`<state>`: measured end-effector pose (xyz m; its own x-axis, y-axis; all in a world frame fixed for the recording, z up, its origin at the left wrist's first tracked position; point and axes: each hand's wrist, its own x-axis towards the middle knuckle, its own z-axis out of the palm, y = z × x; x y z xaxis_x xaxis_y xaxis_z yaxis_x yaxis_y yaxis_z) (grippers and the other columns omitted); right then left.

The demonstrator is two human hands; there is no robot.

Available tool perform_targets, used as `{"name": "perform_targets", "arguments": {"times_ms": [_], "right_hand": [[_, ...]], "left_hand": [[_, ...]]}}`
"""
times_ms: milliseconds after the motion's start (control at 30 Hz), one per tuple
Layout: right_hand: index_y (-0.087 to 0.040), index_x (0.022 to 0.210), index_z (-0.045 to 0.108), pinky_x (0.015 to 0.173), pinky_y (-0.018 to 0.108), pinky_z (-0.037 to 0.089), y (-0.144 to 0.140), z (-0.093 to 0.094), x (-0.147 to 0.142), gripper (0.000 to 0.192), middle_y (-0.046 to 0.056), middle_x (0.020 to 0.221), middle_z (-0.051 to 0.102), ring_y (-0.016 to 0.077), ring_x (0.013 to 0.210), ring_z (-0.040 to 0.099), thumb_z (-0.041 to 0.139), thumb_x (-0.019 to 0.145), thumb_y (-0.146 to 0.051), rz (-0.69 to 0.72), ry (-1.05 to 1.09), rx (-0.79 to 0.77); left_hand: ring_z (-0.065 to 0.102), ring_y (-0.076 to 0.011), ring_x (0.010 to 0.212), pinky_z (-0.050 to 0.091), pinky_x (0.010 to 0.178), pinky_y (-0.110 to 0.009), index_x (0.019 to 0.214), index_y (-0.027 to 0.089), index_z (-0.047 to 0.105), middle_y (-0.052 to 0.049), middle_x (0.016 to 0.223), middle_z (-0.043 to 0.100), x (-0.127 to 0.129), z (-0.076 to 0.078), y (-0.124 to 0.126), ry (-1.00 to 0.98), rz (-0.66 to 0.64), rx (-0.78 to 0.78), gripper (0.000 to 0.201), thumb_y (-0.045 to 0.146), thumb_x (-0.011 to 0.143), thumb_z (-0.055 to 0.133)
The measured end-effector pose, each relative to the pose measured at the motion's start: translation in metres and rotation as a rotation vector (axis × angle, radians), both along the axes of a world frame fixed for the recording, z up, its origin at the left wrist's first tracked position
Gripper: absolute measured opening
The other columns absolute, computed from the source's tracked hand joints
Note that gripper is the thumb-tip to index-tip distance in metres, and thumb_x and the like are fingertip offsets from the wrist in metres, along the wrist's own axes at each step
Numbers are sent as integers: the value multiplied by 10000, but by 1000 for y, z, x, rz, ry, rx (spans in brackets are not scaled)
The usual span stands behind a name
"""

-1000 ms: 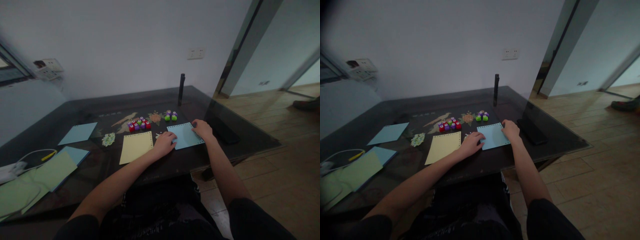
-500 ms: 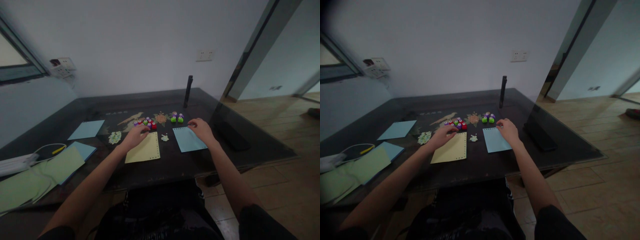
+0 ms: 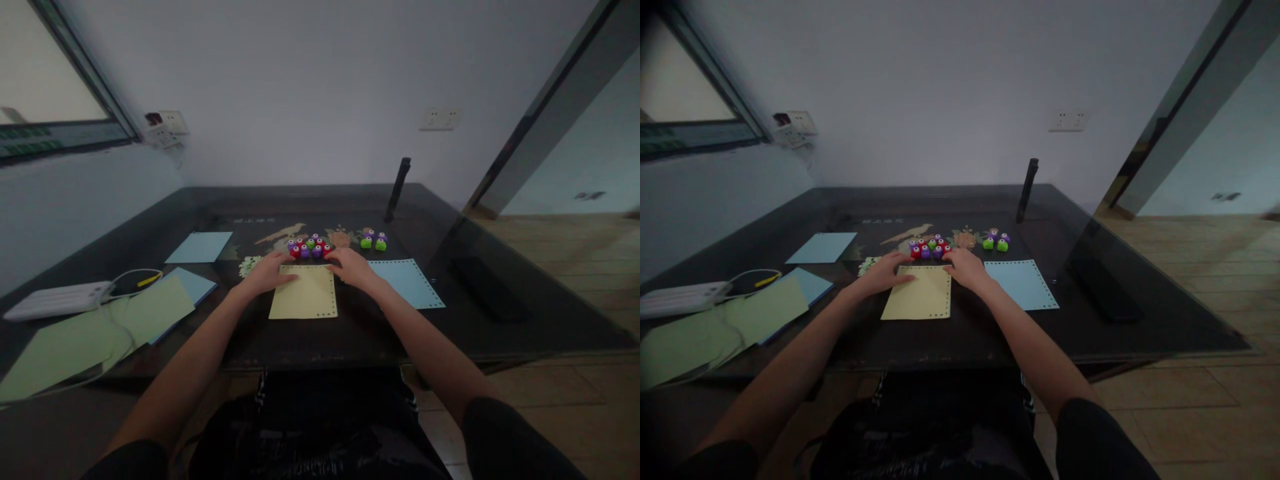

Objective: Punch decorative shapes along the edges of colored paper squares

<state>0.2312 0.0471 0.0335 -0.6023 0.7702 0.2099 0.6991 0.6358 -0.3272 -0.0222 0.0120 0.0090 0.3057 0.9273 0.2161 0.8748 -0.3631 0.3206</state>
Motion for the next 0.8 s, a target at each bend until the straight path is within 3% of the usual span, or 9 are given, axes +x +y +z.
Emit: {"name": "perform_targets", "arguments": {"times_ms": [100,267,800], "right_hand": [[-170,1179,604,929,381,391,4,-17,2,404,127,1198,580,260,1119,498,581,843,-390,16,-59,39],[-166,1209,585,925,416,376,5,-25,-1,559,148,1209,549,304,1141,452,598,789,-534,3,-140,30],[-183,1151,607,869,366,393,5,-27,-4,494,118,1127,566,274,1083,492,677,749,-462,30,-107,54]], "left_hand": [[540,-267,1075,404,954,-390,1199,191,571,-117,1171,582,-1,-4,0,29,2,-20,602,531,707,640],[529,-265,1083,385,964,-384,1167,201,598,-110,1164,584,-2,-8,2,65,0,-33,584,528,687,659],[509,-270,1066,384,945,-387,1094,186,621,-107,1100,571,0,-7,2,62,1,-14,522,499,681,673]]}}
